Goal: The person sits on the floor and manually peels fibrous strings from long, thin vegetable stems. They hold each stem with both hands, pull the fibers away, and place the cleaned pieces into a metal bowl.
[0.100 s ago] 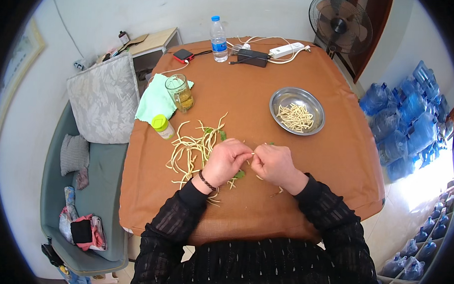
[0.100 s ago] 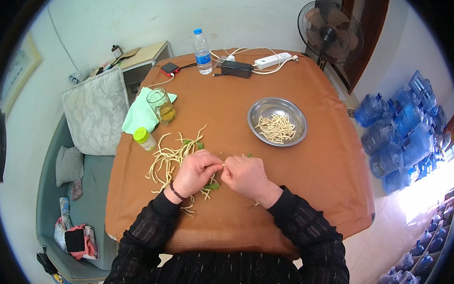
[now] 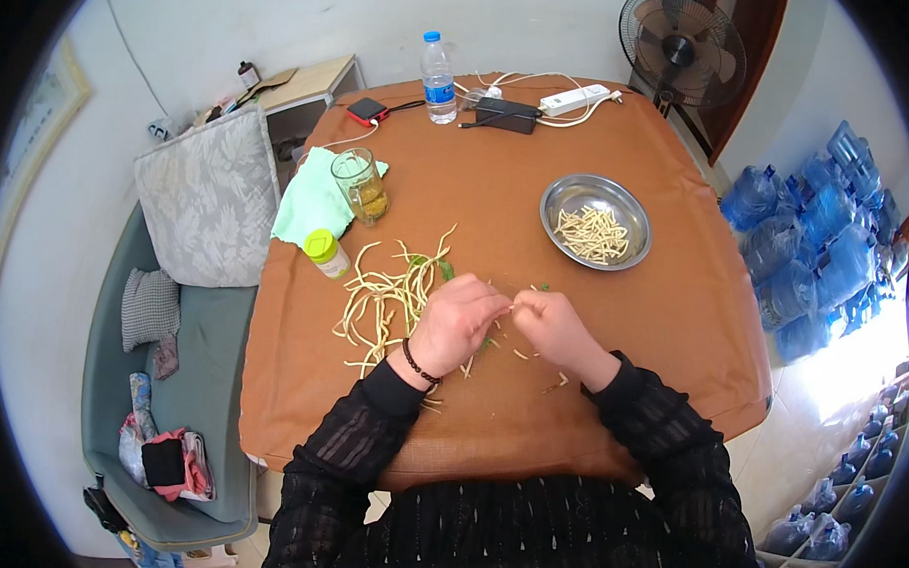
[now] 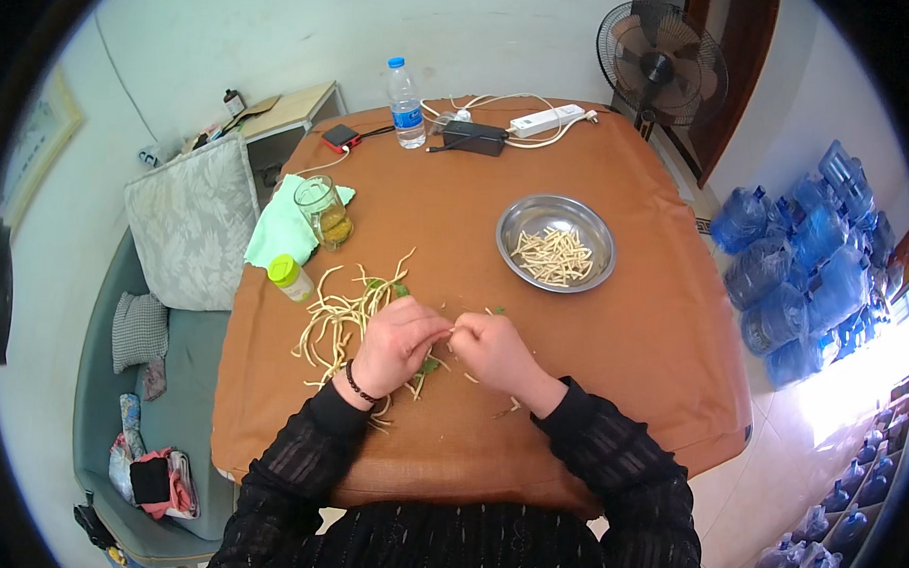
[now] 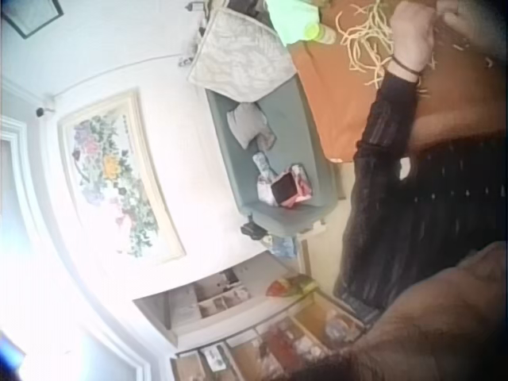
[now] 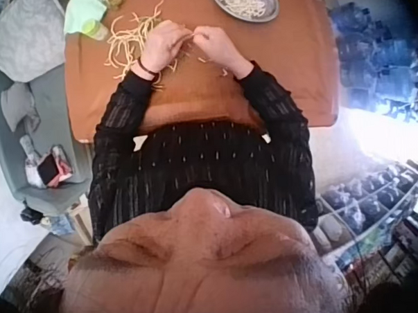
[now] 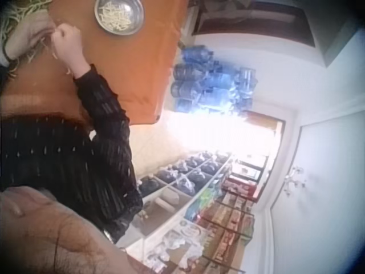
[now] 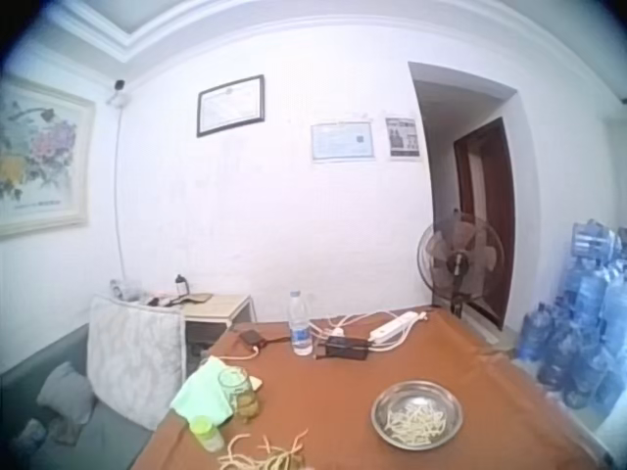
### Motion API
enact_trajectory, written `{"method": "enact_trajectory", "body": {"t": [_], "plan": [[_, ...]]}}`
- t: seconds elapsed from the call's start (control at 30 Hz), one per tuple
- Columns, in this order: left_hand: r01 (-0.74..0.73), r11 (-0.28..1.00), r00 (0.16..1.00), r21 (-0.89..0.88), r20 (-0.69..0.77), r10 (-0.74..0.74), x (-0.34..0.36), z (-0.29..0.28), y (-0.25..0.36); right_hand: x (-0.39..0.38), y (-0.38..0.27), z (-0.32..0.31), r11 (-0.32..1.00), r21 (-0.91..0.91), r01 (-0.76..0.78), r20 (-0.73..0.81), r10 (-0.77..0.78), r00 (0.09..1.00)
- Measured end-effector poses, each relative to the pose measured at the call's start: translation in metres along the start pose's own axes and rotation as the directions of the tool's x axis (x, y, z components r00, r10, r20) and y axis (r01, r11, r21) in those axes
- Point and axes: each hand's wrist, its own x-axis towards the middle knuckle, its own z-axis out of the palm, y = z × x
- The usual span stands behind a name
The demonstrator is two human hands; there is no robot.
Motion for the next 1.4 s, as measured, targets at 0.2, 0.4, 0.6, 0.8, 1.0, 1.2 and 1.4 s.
{"method": "enact_trajectory", "body": {"t": [0.2,0.4,0.6,0.8,1.0,1.2,1.4], "plan": [[0.032,0.994,0.978,-0.102,-0.201,-0.052,-0.001,0.003,-0.005,-0.007,-0.013,-0.016,0.611,0.543,-0.577,0.612,0.183,0.77],[0.27,0.915,0.94,-0.3,-0.123,-0.318,-0.001,-0.001,-0.012,-0.005,-0.011,-0.02,0.656,-0.709,0.259,0.14,-0.23,0.963],[0.452,0.76,0.886,-0.467,0.138,-0.442,-0.003,0.003,-0.001,-0.003,-0.026,0.0,0.891,-0.361,0.276,-0.145,-0.346,0.927],[0.502,0.777,0.852,-0.379,0.059,-0.521,-0.01,0.01,-0.018,0.001,-0.014,-0.013,0.95,-0.237,0.204,-0.365,-0.281,0.888],[0.454,0.801,0.87,-0.391,0.0,-0.493,-0.007,0.011,-0.007,0.002,-0.015,-0.013,0.884,-0.38,0.274,-0.237,-0.379,0.894],[0.32,0.93,0.935,-0.178,-0.101,-0.341,-0.003,0.007,0.001,-0.001,-0.021,-0.007,0.84,-0.438,0.319,-0.194,-0.435,0.879],[0.191,0.981,0.975,0.03,-0.117,-0.186,-0.004,0.009,0.0,0.002,-0.017,-0.004,0.771,-0.501,0.394,-0.131,-0.517,0.846]]}}
